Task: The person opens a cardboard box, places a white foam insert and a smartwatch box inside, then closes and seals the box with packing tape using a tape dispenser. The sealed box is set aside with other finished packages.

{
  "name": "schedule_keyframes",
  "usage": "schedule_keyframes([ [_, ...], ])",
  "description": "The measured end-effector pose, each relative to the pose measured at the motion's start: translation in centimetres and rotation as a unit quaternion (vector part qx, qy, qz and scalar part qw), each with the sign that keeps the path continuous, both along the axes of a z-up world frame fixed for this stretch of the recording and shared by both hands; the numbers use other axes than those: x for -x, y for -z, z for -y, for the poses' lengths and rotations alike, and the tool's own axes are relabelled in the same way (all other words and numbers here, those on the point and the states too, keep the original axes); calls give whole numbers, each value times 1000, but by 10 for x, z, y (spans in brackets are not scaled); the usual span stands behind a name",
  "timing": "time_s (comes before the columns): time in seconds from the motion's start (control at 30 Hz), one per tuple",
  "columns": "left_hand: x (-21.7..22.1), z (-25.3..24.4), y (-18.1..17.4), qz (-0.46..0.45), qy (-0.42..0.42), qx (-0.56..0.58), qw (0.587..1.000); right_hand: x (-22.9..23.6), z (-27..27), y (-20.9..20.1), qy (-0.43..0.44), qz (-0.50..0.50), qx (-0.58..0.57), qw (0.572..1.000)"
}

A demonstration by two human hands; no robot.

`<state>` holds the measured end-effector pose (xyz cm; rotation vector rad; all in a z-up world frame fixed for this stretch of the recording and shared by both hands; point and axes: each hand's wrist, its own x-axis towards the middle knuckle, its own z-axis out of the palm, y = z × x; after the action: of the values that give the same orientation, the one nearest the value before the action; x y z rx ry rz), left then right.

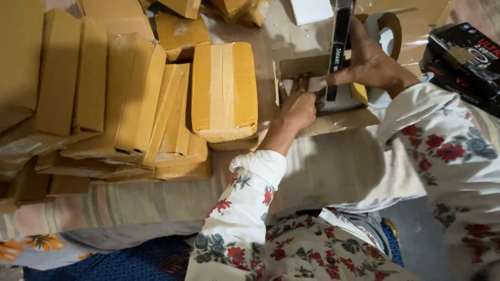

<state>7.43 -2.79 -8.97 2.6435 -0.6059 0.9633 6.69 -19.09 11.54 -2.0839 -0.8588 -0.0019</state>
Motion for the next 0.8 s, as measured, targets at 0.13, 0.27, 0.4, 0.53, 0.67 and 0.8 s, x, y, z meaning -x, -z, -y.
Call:
schedule_keyframes([
  [0.13, -1, -16, -7, -342, -4, 32, 939, 6, -1, -12, 86, 65, 300, 948],
  [0.27, 10, -42, -27, -267, -51, 261, 926, 20, -11, -11, 81, 116, 452, 881],
  [0.4, -6, -54, -34, -259, -66, 434, 860, 25, -12, -11, 97, 230, 426, 870],
  [0.53, -28, -51, -34, -360, -42, 718, 594, 29, -12, -12, 82, 317, 483, 812],
  [0.67, -28, -51, -55, -391, -19, 753, 530, 42, -8, -3, 50, 305, 504, 806],
  [0.8, 8, -50, -108, -413, -73, 453, 787, 45, 0, 4, 15, 278, 407, 870],
])
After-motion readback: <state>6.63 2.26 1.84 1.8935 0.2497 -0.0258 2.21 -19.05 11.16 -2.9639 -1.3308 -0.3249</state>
